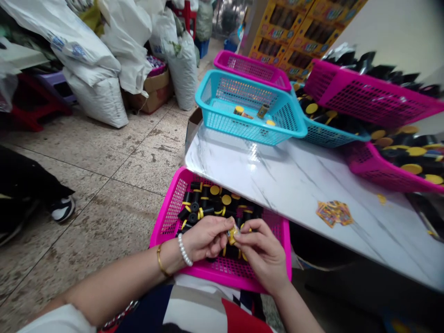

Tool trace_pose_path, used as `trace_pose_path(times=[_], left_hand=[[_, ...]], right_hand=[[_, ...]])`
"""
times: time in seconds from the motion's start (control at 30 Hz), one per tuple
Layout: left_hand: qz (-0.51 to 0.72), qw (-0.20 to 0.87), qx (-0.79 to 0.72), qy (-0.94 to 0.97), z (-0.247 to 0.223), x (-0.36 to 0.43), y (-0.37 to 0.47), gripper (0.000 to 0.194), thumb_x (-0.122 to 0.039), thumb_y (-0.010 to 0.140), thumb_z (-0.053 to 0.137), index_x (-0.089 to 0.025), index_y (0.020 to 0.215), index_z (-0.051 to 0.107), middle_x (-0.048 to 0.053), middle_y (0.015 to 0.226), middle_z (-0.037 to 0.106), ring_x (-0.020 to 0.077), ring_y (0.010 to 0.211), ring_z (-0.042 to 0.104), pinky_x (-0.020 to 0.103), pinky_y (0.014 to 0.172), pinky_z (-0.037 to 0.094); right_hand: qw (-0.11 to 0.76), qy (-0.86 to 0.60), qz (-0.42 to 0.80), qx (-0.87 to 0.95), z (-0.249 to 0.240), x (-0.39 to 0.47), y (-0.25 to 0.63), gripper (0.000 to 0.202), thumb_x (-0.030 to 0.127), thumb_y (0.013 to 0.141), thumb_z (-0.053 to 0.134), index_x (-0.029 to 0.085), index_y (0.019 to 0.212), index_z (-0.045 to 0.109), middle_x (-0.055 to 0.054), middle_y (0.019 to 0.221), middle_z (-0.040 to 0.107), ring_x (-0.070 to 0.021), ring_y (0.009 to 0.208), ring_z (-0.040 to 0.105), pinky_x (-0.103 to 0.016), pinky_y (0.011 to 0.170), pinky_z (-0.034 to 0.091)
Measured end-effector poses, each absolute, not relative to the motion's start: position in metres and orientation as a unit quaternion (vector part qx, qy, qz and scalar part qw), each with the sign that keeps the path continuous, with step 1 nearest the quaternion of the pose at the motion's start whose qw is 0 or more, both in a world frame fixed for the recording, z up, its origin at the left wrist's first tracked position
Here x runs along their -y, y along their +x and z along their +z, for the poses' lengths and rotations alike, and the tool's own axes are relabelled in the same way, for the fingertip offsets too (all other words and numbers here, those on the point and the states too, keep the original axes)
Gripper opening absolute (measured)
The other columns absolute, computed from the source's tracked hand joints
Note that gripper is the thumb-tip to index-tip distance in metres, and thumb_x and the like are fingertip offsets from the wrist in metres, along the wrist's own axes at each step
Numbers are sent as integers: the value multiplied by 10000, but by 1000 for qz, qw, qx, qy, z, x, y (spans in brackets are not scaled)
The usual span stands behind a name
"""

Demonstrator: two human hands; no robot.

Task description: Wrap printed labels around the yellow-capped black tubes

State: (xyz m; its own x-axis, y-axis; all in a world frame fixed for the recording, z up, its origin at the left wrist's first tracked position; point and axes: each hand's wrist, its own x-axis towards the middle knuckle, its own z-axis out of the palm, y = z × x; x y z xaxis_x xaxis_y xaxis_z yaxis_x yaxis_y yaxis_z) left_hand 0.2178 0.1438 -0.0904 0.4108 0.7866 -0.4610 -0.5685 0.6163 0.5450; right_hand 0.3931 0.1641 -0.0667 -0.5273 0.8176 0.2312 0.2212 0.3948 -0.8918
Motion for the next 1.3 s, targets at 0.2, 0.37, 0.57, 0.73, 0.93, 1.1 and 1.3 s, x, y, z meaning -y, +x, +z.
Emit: trace_pose_path(times=[0.2, 0.37, 0.57, 0.73, 0.93, 1.1, 1.3], left_hand=[[422, 808, -376, 167, -84, -141, 216, 529, -588, 776, 634, -152, 1057, 531, -14, 513, 615, 75, 280, 441, 136, 263, 264], [406, 793, -398, 216, -86, -133, 215, 442, -498, 801, 656, -119, 1012, 573, -25, 522, 585, 42, 296, 407, 131, 291, 247], [416, 767, -439, 216, -98, -123, 205, 367, -474, 830, 636, -125, 940, 606, -37, 569, 562, 10, 322, 358, 130, 316, 193], [412, 763, -454, 206, -99, -128, 200, 350, -474, 821, 644, -136, 902, 606, -48, 562, 533, 8, 340, 330, 134, 333, 170], [387, 767, -447, 250, -89, -136, 217, 331, -442, 783, 690, -132, 876, 619, -45, 568, 519, 17, 366, 360, 146, 352, 171], [416, 726, -470, 279, -76, -138, 231, 345, -469, 799, 664, -130, 857, 627, -30, 609, 534, 31, 400, 404, 159, 372, 220], [471, 706, -444, 288, -69, -144, 232, 334, -454, 793, 685, -132, 877, 656, 20, 756, 602, 67, 586, 494, 174, 502, 353]], right_hand=[[399, -367, 295, 787, -22, -230, 392, 153, 165, 828, 671, 270, 920, 735, -42, 948, 602, -172, 836, 621, -307, 697, 551], [511, -369, 173, 757, 53, -338, 371, 258, 247, 842, 646, 281, 1092, 698, -25, 1058, 638, -159, 805, 659, -304, 648, 587], [437, -459, -7, 774, 52, -350, 436, 228, 311, 860, 612, 227, 1030, 740, -39, 928, 724, -179, 764, 673, -341, 709, 566], [314, -620, -18, 719, -11, -297, 527, 235, 371, 767, 675, 178, 856, 776, -63, 802, 732, -207, 693, 661, -379, 708, 532], [345, -609, 19, 714, -48, -281, 549, 213, 374, 766, 665, 180, 748, 751, -62, 800, 705, -227, 803, 648, -412, 835, 504], [425, -546, -34, 721, -33, -258, 506, 102, 314, 772, 718, 227, 797, 763, -52, 836, 658, -228, 858, 608, -423, 857, 484], [371, -343, 123, 854, -37, -191, 408, 155, 161, 814, 679, 278, 881, 755, -53, 865, 608, -206, 851, 574, -358, 734, 504]])
